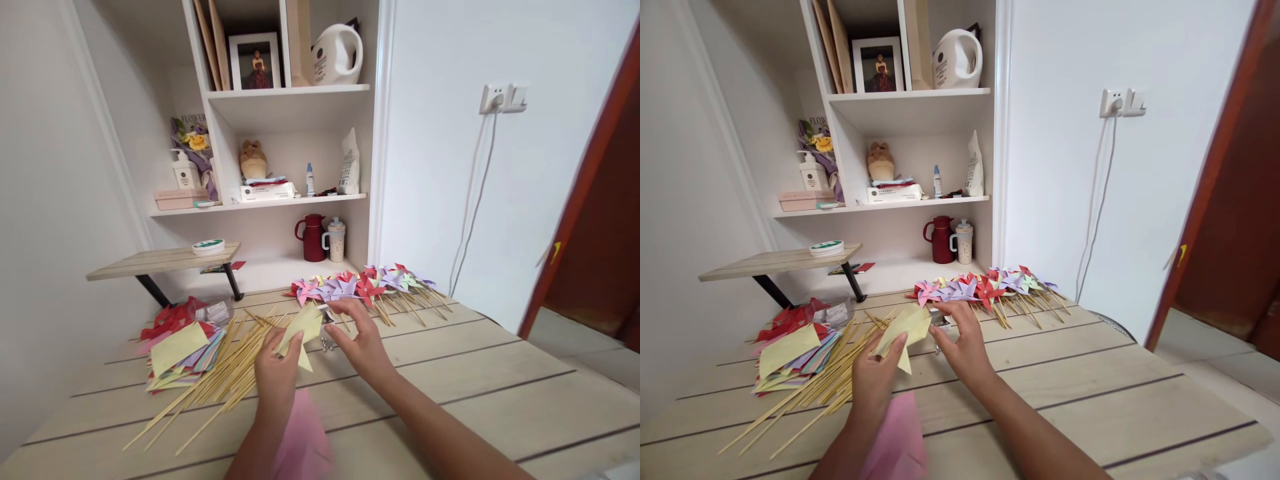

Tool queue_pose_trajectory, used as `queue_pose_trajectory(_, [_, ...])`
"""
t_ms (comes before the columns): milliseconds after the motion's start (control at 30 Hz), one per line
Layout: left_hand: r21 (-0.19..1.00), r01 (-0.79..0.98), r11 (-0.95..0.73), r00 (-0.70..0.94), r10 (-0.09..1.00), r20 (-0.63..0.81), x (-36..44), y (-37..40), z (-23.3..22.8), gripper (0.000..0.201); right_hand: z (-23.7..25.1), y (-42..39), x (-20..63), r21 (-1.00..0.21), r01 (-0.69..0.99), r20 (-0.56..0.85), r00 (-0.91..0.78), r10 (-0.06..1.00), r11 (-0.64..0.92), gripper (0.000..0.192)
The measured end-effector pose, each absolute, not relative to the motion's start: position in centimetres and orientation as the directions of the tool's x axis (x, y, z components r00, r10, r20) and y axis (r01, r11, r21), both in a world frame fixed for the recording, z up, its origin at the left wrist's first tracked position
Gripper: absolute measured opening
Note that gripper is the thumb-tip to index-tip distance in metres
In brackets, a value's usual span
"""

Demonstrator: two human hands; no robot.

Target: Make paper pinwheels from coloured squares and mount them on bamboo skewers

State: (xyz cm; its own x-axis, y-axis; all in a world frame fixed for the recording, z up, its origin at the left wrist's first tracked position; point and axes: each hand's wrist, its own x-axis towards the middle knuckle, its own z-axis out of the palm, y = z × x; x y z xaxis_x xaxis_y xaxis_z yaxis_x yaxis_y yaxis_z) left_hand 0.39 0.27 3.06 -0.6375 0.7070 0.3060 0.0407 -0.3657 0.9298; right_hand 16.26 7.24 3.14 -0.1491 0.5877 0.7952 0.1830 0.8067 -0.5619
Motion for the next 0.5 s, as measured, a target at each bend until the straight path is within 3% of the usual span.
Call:
queue_pose_trajectory(167, [0.945, 0.019, -0.326, -0.669, 0.698, 0.255, 0.29, 0.02, 3.52, 0.024, 3.37, 7.17, 16.42, -0.548, 0.188, 0.812, -0.116, 0.572, 0.815, 0.029])
queue_pose_trajectory(500, [0.895, -0.275, -0.353, -0.637, 0.764, 0.106, -0.24, 0.45, 2.69, 0.040, 3.16, 6.43, 16.31, -0.573, 0.143, 0.797, -0.132, 0.589, 0.807, 0.027])
